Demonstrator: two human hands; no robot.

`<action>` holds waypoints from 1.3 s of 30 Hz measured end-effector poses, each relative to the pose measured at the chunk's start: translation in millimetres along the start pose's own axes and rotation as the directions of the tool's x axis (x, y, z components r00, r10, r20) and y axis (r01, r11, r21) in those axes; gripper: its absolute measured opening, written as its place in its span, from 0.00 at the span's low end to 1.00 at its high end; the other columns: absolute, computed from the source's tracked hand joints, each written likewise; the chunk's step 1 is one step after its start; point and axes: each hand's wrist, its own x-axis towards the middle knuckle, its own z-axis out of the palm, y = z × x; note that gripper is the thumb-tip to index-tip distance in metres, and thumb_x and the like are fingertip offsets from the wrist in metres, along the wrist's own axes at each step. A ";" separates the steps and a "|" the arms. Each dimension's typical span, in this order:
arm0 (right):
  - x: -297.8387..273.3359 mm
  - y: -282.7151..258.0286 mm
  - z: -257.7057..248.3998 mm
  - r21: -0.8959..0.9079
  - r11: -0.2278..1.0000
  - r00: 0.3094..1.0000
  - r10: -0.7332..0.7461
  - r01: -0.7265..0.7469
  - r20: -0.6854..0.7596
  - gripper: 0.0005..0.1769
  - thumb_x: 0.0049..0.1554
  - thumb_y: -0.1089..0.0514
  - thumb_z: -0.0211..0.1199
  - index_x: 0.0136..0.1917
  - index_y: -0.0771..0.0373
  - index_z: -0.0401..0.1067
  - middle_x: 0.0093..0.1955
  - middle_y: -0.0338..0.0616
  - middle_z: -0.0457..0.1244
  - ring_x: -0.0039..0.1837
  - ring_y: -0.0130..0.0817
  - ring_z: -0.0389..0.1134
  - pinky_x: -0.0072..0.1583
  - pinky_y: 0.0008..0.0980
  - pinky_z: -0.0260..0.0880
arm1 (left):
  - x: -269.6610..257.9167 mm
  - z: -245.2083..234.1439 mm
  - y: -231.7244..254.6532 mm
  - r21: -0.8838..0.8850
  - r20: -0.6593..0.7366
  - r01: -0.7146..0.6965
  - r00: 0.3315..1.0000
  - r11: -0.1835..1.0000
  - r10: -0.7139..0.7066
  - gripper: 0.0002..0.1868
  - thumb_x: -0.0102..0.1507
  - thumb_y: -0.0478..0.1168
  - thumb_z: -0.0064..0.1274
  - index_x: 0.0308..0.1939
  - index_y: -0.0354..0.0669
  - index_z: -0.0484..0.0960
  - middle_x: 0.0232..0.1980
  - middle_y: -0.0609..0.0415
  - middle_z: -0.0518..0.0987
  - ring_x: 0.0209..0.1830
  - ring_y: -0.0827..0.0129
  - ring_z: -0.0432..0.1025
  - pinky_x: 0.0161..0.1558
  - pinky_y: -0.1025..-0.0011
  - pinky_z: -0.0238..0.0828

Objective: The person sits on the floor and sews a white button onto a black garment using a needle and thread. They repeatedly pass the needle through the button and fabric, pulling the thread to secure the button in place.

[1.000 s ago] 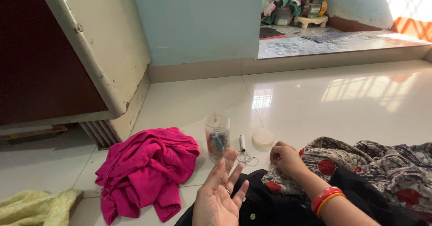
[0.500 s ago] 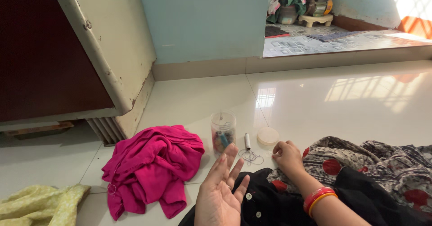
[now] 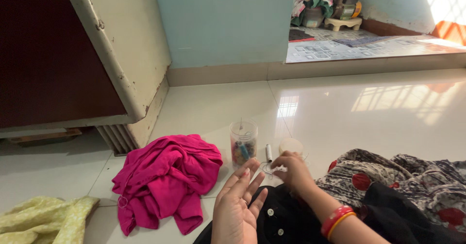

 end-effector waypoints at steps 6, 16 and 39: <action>5.8 -42.3 14.2 -0.212 0.974 0.983 0.113 -0.080 0.147 0.15 0.46 0.53 0.73 0.49 0.49 0.80 0.54 0.38 0.64 0.66 0.42 0.59 0.65 0.43 0.58 | -0.4 -2.4 2.4 -0.014 0.024 -0.026 0.999 1.000 0.026 0.22 0.65 0.46 0.50 0.61 0.41 0.79 0.64 0.55 0.79 0.64 0.66 0.73 0.60 0.62 0.67; 1.8 -37.3 34.7 -0.392 0.920 0.971 0.103 -0.011 0.216 0.10 0.51 0.59 0.65 0.49 0.54 0.75 0.60 0.42 0.61 0.70 0.43 0.56 0.65 0.45 0.53 | 0.6 -4.3 5.6 0.000 -0.009 0.004 1.000 1.000 -0.004 0.20 0.65 0.46 0.51 0.59 0.47 0.81 0.61 0.58 0.81 0.59 0.68 0.74 0.56 0.64 0.68; -79.8 -150.3 -246.9 0.750 0.472 0.883 0.314 -0.464 0.349 0.04 0.58 0.63 0.61 0.43 0.67 0.73 0.41 0.43 0.67 0.49 0.32 0.67 0.57 0.33 0.66 | -52.2 84.6 -19.6 0.625 0.274 -0.308 0.947 0.717 0.168 0.21 0.61 0.36 0.62 0.58 0.42 0.82 0.31 0.44 0.85 0.28 0.72 0.80 0.32 0.76 0.76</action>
